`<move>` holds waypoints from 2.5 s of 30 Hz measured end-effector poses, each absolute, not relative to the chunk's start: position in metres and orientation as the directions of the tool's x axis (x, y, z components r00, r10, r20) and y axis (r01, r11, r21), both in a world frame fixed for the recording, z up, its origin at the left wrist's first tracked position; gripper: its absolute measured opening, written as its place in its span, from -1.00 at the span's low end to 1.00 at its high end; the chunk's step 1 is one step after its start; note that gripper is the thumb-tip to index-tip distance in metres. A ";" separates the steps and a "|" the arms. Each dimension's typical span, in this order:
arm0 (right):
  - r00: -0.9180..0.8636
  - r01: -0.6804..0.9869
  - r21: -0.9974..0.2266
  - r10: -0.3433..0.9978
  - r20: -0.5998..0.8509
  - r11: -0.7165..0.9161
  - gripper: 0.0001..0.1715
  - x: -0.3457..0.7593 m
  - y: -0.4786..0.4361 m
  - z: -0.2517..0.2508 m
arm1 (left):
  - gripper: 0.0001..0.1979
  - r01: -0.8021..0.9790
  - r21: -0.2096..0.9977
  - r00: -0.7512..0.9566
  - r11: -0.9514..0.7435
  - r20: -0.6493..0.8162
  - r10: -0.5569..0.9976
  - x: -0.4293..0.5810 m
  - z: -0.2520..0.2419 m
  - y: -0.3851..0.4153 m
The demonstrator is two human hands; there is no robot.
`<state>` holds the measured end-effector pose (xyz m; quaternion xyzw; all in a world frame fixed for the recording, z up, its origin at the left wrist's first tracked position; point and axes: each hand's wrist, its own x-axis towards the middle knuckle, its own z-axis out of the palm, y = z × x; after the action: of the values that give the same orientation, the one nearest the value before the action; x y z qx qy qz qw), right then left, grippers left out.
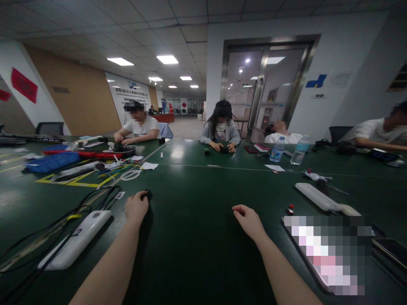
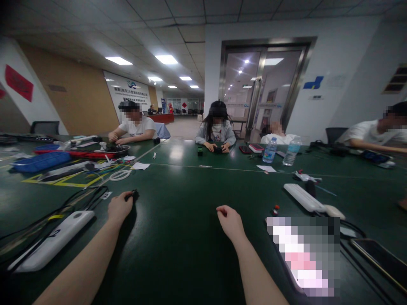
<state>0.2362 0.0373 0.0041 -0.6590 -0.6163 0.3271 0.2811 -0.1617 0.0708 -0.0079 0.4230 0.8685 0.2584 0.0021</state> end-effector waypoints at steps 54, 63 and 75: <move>0.385 -0.083 -0.992 0.916 -0.116 -0.091 -0.51 0.238 0.047 -0.005 | -0.46 0.440 0.833 0.532 -0.337 0.061 0.844 -0.004 0.002 0.024; 0.403 -0.157 -0.979 0.897 -0.181 -0.127 -0.51 0.243 0.050 -0.011 | -0.47 0.459 0.821 0.522 -0.340 0.060 0.851 -0.004 -0.003 0.027; 0.377 -0.124 -0.980 0.907 -0.189 -0.153 -0.49 0.248 0.051 -0.016 | -0.49 0.469 0.818 0.525 -0.332 0.044 0.850 -0.004 0.004 0.023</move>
<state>0.2476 0.0513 -0.0158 -0.6074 -0.3224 0.4558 0.5651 -0.0041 0.0235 0.0044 0.7795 0.4232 0.2416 0.3936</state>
